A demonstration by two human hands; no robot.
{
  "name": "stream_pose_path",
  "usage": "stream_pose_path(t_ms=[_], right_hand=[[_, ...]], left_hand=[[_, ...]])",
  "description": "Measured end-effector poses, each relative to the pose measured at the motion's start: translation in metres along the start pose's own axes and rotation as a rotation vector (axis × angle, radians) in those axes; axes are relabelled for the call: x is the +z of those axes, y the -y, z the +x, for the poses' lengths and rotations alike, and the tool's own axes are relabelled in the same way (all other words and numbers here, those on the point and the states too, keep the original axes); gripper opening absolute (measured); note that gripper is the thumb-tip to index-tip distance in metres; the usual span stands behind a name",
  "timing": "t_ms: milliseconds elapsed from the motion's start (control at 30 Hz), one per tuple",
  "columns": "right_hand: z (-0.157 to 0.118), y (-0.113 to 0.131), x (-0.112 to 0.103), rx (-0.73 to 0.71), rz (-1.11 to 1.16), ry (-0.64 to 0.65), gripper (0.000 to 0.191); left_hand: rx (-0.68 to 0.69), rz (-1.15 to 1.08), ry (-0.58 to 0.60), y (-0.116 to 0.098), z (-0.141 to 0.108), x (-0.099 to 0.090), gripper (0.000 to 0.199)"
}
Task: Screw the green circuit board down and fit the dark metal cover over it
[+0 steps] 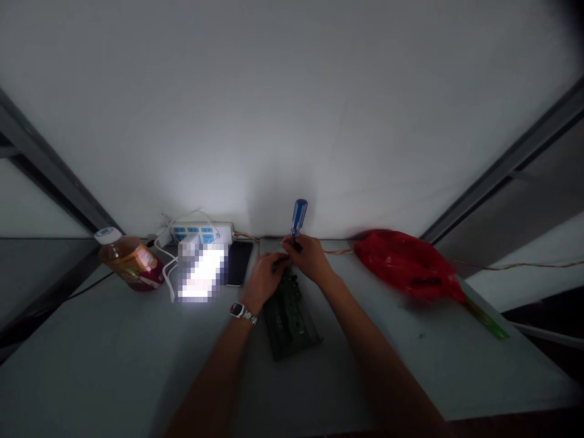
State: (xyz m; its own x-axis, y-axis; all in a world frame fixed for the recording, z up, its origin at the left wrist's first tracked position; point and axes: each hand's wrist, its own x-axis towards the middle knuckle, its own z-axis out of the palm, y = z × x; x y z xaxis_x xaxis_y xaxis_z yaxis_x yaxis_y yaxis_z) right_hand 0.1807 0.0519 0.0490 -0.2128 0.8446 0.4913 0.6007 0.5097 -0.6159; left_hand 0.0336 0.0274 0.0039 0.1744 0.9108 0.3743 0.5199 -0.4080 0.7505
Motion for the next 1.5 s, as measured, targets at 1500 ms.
stream_pose_path(t_ms=[1500], right_hand=[[-0.015,0.006,-0.012,0.130,0.312,0.034,0.027]], left_hand=[[0.091,0.114,0.004,0.006,0.002,0.003,0.022]])
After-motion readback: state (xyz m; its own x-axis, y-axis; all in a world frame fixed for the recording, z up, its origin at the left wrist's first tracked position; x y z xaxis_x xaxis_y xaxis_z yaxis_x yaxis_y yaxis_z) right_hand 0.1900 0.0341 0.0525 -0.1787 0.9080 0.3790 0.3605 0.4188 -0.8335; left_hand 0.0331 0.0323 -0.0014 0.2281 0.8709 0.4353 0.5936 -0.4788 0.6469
